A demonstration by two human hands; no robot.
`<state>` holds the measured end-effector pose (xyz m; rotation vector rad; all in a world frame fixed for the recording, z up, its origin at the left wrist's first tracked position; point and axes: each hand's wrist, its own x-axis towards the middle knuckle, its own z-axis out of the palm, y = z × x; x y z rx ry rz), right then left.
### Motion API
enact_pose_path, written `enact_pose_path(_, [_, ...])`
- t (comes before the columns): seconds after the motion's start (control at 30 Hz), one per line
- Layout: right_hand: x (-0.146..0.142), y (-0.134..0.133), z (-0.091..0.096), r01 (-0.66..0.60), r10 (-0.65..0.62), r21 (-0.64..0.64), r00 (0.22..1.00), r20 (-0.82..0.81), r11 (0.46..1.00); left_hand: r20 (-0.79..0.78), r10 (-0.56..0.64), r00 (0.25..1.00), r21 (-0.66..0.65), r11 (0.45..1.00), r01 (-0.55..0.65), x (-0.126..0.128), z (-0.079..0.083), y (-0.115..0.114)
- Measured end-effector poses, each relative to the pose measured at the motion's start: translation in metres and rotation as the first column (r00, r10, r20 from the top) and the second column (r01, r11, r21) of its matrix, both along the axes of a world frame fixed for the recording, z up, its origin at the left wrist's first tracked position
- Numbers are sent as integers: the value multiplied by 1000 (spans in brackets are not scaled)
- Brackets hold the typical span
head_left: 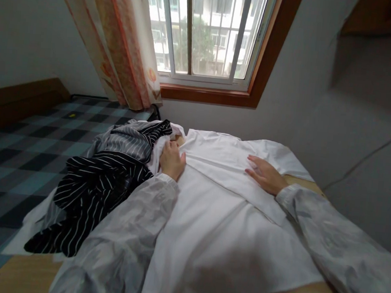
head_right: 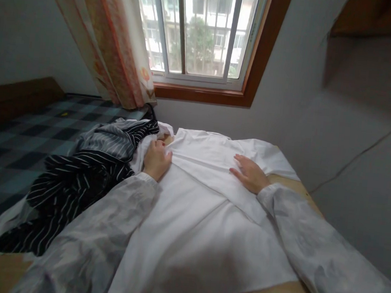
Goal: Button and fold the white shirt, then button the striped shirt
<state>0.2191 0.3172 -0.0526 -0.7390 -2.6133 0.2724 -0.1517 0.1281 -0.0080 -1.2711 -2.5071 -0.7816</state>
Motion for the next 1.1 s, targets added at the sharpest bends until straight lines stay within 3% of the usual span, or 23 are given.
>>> enact_pose_path(0.07, [8, -22, -1, -86, 86, 11, 996, -2, 996, -132, -127, 983, -15, 992, 126, 15, 4, -4])
enact_pose_path(0.13, [12, -35, -4, -112, 112, 3, 993, 22, 994, -197, -333, 922, -64, 943, 327, 31, 6, -10])
enact_pose_path(0.23, [14, -32, -9, -65, 67, -25, 995, 73, 998, -135, -662, 738, -221, 746, 628, 47, -1, -18])
enact_pose_path(0.3, [11, -20, -11, -22, 26, -38, 993, 117, 999, -47, -760, 648, -304, 629, 715, 49, -8, -20])
enact_pose_path(0.33, [8, -14, -12, -3, 9, -42, 990, 139, 999, -12, -770, 638, -331, 605, 724, 47, -11, -20])
enact_pose_path(0.57, [-29, 13, -15, 69, -57, -61, 982, 179, 996, 53, -721, 691, -422, 611, 670, 13, -12, 3])
enact_pose_path(0.73, [-44, 18, -11, 55, -55, -109, 998, 5, 993, 28, -712, 702, -444, 620, 647, 6, -11, 10])
enact_pose_path(0.8, [-36, 15, -9, 76, -91, -115, 987, -130, 990, 16, -705, 709, -448, 629, 635, 8, -14, 9])
enact_pose_path(0.9, [-7, 2, -8, 215, -216, -31, 949, -230, 976, 20, -688, 726, -419, 653, 630, 10, -20, 7])
enact_pose_path(1.0, [30, -19, -11, 346, -330, 71, 928, -175, 935, 34, -679, 733, -385, 668, 637, 10, -23, 6])
enact_pose_path(1.1, [58, -39, -9, 463, -460, 23, 884, -85, 886, 39, -682, 730, -358, 673, 647, 9, -23, 5])
